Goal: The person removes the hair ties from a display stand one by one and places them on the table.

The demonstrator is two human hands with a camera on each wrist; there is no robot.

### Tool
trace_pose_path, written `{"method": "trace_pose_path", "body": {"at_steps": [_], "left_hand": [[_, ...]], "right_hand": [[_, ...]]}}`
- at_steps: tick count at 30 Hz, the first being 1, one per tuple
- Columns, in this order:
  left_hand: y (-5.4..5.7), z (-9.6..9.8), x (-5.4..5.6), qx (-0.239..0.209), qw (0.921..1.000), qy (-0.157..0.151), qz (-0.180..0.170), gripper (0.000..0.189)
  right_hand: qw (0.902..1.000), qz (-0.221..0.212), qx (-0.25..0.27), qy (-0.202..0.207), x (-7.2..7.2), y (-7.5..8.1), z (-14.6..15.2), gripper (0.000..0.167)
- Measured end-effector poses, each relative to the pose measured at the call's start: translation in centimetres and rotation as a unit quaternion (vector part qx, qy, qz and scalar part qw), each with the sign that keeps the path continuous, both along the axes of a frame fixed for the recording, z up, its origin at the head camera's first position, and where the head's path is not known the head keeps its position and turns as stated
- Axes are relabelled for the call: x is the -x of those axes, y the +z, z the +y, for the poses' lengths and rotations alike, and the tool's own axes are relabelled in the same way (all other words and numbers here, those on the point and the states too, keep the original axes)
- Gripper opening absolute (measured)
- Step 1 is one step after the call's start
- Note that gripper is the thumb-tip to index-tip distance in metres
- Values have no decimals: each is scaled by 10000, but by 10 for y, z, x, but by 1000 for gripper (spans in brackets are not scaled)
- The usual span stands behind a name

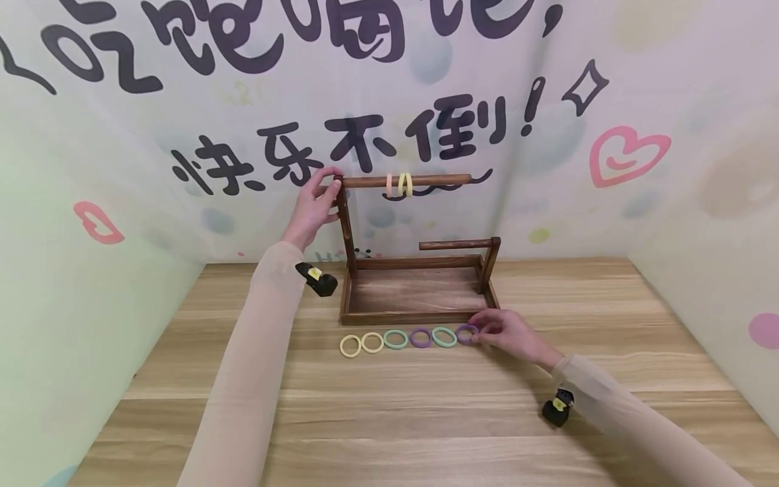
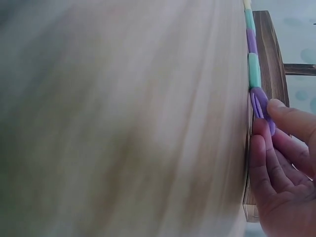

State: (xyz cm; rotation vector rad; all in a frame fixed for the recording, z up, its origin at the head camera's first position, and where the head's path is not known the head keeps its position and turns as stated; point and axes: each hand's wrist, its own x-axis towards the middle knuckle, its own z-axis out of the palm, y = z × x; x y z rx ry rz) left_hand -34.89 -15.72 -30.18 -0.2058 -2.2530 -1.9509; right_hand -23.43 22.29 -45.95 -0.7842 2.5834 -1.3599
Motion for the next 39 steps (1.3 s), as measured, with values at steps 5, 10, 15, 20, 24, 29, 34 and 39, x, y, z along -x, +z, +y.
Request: {"method": "trace_pose_path", "body": {"at_steps": [5, 10, 15, 20, 24, 29, 34, 39], "left_hand": [[0, -1, 0, -9, 10000, -20, -26, 27], [1, 0, 0, -86, 10000, -31, -29, 26], [2, 1, -1, -82, 10000, -26, -8, 26], [2, 0, -2, -34, 10000, -26, -13, 27], [2, 0, -2, -18, 10000, 1, -35, 27], [3, 0, -2, 33, 10000, 50, -78, 27], [4, 0, -2, 3, 9999, 25, -132, 27], [4, -1, -2, 17, 9999, 11, -170, 28]], "right_hand": [[9998, -138, -55, 165, -1, 3, -1, 28], [9997, -125, -133, 178, -3, 5, -3, 28], [9996, 24, -198, 205, -2, 6, -3, 26], [9996, 167, -127, 192, 2, 10, -2, 26], [9997, 191, 9, 133, 4, 14, -3, 25], [9996, 129, 229, 60, 5, 21, -7, 26], [9991, 133, 414, -19, 8, 26, -12, 26], [9981, 111, 594, -103, 11, 31, -15, 28]]}}
